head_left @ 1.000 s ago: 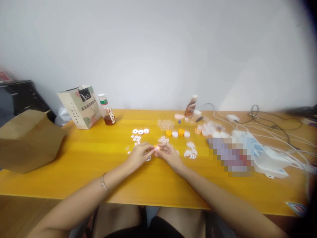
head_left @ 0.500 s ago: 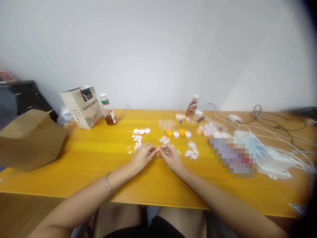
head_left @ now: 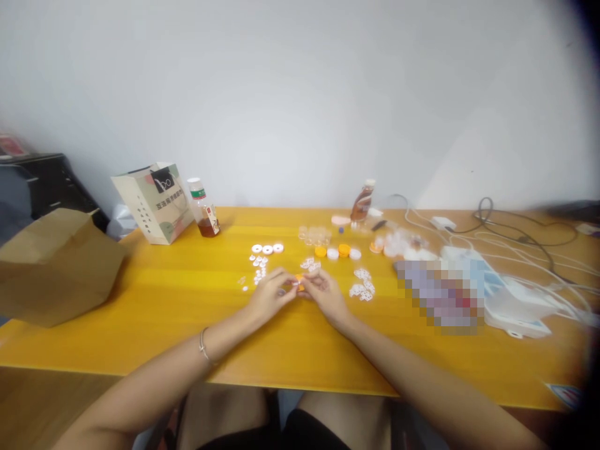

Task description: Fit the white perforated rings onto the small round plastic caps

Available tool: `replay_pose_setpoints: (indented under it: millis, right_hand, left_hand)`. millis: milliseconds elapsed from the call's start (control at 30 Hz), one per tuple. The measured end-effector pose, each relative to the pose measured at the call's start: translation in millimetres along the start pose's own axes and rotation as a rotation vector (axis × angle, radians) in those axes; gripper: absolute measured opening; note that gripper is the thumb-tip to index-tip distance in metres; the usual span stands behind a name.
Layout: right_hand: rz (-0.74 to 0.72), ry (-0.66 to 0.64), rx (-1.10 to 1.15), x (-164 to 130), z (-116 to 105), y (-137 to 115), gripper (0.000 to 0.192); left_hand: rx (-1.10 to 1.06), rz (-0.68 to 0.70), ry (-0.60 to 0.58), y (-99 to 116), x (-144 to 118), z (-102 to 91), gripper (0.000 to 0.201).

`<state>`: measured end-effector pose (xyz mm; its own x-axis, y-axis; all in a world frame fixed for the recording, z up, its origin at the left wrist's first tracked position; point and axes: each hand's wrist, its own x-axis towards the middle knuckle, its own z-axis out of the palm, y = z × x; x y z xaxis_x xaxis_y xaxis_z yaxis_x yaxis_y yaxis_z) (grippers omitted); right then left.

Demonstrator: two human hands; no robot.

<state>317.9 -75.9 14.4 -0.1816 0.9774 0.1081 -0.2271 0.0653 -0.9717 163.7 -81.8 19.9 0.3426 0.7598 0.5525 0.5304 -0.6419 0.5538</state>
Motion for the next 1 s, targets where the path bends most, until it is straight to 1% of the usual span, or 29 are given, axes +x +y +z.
replay_pose_setpoints:
  millis: [100,267,333,433,533,633,700,767,833,900,933,1000]
  right_hand:
    - [0.011,0.005,0.008,0.3,-1.2,-1.0,0.032]
    - [0.014,0.0,0.017,0.6,-3.5,-2.7,0.032]
    - [0.016,-0.014,0.021,0.4,-3.9,-3.7,0.031]
    - [0.014,-0.048,0.008,0.1,-3.9,-5.1,0.031]
    - [-0.013,-0.075,-0.026,1.0,-4.3,-5.2,0.036]
    - [-0.032,-0.081,-0.064,3.2,-6.2,-3.7,0.038]
    - [-0.032,-0.071,-0.079,4.9,-8.1,-2.3,0.038]
    - [-0.02,-0.056,-0.091,6.3,-10.1,-1.2,0.038]
    - [-0.004,-0.042,-0.104,7.5,-12.0,-0.2,0.038]
    - [0.01,-0.037,-0.118,8.5,-13.5,0.6,0.038]
    - [0.015,-0.035,-0.127,9.0,-14.1,1.0,0.038]
    - [0.022,-0.029,-0.153,9.9,-15.0,1.5,0.038]
  left_hand:
    - [0.005,0.029,-0.007,-0.4,-0.5,-1.0,0.017]
    - [0.081,0.145,-0.006,-2.1,-1.4,-1.3,0.019]
    - [0.1,0.164,0.002,-2.8,-1.6,-2.0,0.019]
    - [0.089,0.134,0.032,-3.9,-1.7,-3.3,0.019]
    - [0.055,0.093,0.052,-4.3,-1.6,-4.1,0.02]
    - [0.034,0.048,0.035,-3.3,-0.8,-6.6,0.022]
    - [0.052,0.001,0.022,-2.0,0.0,-11.6,0.023]
    - [0.1,-0.042,-0.032,-0.7,0.3,-19.8,0.025]
    - [0.164,-0.05,-0.14,0.2,-0.3,-29.3,0.032]
    - [0.216,-0.027,-0.249,0.2,-1.4,-37.3,0.041]
    - [0.225,-0.018,-0.3,-0.4,-1.8,-39.9,0.04]
    - [0.202,-0.029,-0.38,-2.7,-1.7,-42.2,0.03]
